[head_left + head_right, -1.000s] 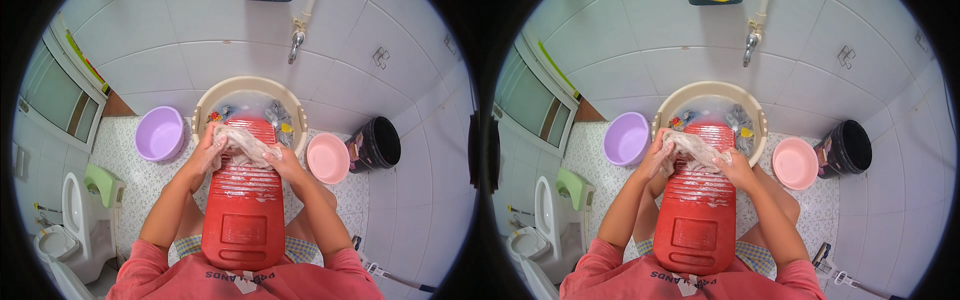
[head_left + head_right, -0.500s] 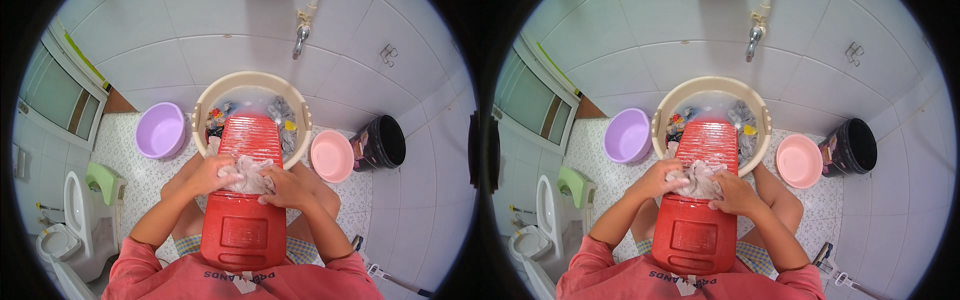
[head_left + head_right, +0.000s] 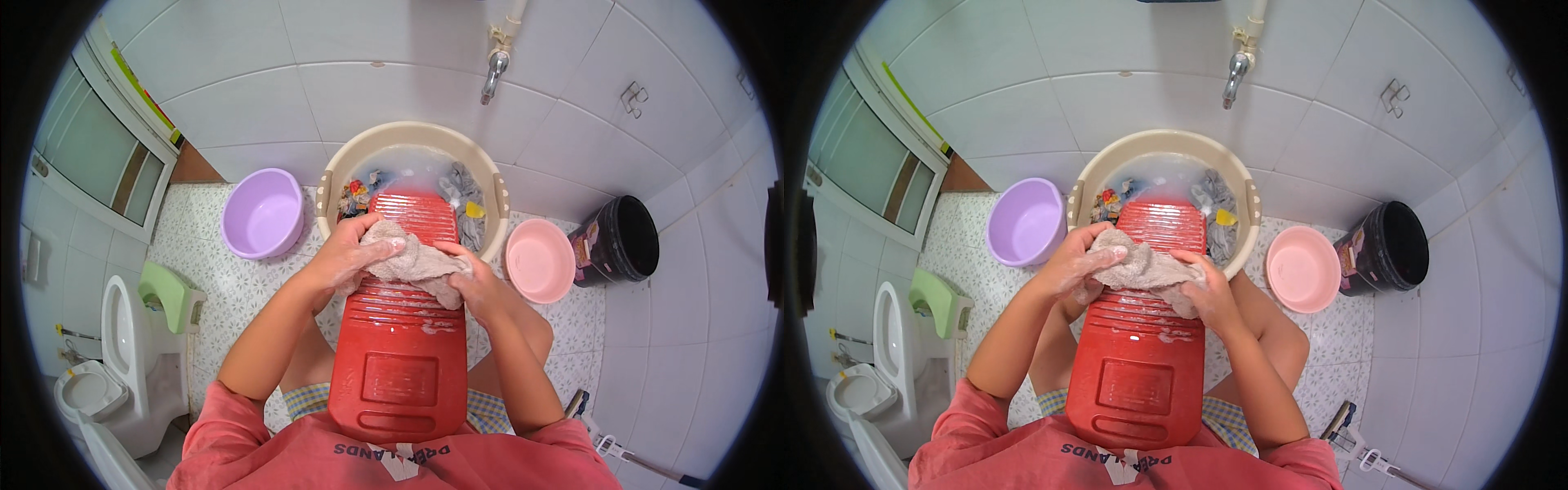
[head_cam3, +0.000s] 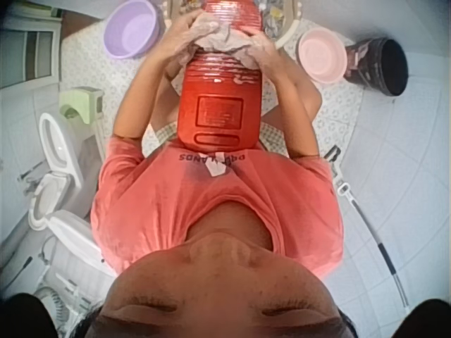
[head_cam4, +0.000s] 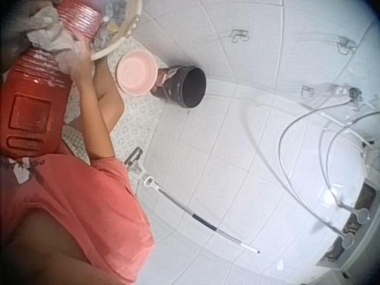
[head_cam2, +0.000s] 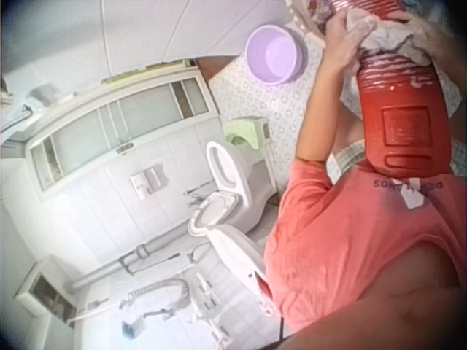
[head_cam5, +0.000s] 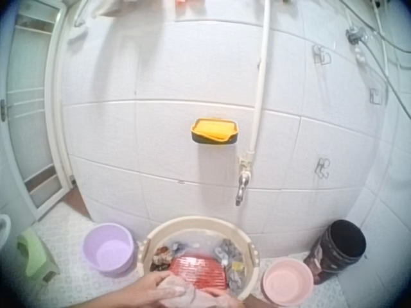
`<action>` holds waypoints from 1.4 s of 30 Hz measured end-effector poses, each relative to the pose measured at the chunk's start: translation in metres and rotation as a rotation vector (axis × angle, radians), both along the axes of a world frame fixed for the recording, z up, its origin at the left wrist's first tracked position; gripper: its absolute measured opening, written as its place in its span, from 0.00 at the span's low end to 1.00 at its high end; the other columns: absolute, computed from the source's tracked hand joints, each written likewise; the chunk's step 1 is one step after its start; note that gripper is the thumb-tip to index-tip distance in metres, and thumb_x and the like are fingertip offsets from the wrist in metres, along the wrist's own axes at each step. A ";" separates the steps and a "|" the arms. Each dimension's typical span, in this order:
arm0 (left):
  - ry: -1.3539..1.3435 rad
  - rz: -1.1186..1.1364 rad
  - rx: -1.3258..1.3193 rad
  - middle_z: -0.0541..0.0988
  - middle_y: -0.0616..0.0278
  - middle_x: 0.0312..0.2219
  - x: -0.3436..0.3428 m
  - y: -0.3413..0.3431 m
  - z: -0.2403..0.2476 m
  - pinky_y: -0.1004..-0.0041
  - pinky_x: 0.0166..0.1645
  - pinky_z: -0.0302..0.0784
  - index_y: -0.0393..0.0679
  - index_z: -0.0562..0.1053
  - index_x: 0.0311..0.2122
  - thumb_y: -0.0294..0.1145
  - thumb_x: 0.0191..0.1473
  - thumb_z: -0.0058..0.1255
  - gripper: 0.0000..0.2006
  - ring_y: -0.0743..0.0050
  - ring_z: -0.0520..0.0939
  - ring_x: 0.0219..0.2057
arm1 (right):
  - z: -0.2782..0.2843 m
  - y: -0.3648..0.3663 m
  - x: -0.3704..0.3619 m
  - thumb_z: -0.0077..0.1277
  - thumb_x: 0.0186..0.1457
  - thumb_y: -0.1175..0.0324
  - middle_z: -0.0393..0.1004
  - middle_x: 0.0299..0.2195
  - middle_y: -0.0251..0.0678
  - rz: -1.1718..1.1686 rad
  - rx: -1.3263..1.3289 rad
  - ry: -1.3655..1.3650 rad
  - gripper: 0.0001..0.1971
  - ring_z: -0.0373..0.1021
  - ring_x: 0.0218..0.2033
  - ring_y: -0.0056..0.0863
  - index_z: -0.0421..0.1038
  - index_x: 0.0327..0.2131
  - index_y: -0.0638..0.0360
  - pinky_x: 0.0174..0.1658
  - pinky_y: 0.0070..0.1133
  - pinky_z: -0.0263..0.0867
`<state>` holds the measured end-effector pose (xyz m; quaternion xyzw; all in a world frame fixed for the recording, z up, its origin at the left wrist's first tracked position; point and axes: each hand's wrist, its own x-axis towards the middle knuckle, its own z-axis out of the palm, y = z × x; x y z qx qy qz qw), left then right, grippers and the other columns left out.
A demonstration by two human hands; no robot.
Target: The person scrubs a piece of clothing against a red washboard by hand with a bar of soap, rinses it in a basin of water, and repeats the scrubbing action.
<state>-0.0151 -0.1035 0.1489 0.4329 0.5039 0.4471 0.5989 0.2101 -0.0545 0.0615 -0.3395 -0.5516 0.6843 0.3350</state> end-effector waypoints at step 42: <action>0.719 0.298 0.172 0.71 0.53 0.28 -0.036 -0.053 -0.093 0.65 0.38 0.67 0.42 0.72 0.29 0.42 0.45 0.56 0.13 0.57 0.73 0.33 | -0.010 0.010 -0.029 0.53 0.47 0.64 0.66 0.25 0.43 0.053 0.840 -0.482 0.10 0.66 0.28 0.43 0.68 0.24 0.61 0.34 0.34 0.62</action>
